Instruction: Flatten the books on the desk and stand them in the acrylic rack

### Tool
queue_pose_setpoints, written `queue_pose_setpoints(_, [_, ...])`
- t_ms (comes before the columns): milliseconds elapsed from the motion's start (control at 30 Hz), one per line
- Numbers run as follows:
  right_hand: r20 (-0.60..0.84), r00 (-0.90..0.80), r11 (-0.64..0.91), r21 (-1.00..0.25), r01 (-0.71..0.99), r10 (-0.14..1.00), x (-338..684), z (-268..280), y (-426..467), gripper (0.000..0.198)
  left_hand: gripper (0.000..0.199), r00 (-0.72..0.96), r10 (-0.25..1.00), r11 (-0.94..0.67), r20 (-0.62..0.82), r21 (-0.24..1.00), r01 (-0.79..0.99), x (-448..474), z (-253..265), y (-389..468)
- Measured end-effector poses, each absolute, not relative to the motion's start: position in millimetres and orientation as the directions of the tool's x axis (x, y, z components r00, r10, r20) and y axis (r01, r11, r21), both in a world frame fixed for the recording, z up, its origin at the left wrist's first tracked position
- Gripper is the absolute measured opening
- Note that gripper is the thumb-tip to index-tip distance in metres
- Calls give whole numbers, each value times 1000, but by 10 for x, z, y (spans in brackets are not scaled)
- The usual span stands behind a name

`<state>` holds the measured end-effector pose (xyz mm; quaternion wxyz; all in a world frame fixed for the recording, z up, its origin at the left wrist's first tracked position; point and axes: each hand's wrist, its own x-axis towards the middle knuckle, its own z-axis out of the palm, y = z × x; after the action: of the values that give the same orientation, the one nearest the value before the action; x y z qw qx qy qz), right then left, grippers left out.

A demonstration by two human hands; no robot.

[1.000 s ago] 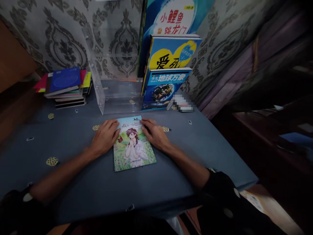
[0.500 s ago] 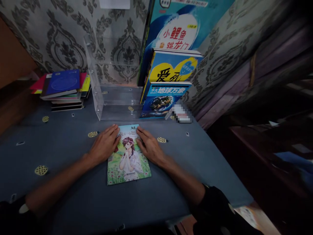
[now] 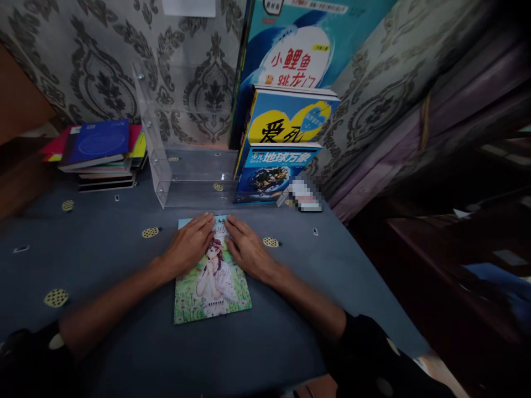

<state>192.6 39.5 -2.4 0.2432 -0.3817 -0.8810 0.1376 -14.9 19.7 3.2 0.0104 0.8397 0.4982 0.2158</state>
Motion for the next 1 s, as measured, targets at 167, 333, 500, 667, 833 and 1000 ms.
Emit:
queue_pose_setpoints(167, [330, -594, 677, -431, 597, 734, 1912, -20, 445, 45, 41, 427, 835, -516, 347, 225, 826, -114, 18, 248])
queue_pose_setpoints(333, [333, -579, 661, -491, 567, 744, 1931, -29, 463, 45, 43, 465, 823, -551, 326, 260, 793, -61, 24, 321])
queue_pose_setpoints(500, [333, -567, 643, -556, 527, 753, 2009, -35, 438, 48, 44, 508, 807, -585, 302, 292, 757, 5, 62, 391])
queue_pose_setpoints(667, [315, -575, 635, -569, 523, 755, 2064, 3, 366, 45, 44, 562, 762, -645, 321, 312, 697, 24, 82, 466])
queue_pose_setpoints(833, [287, -573, 615, -582, 532, 767, 2080, 48, 264, 42, 45, 596, 751, -661, 285, 330, 674, 23, 103, 501])
queue_pose_setpoints(1000, [290, -610, 647, -563, 515, 738, 2115, 56, 135, 44, 45, 600, 743, -669, 298, 287, 686, 35, 76, 497])
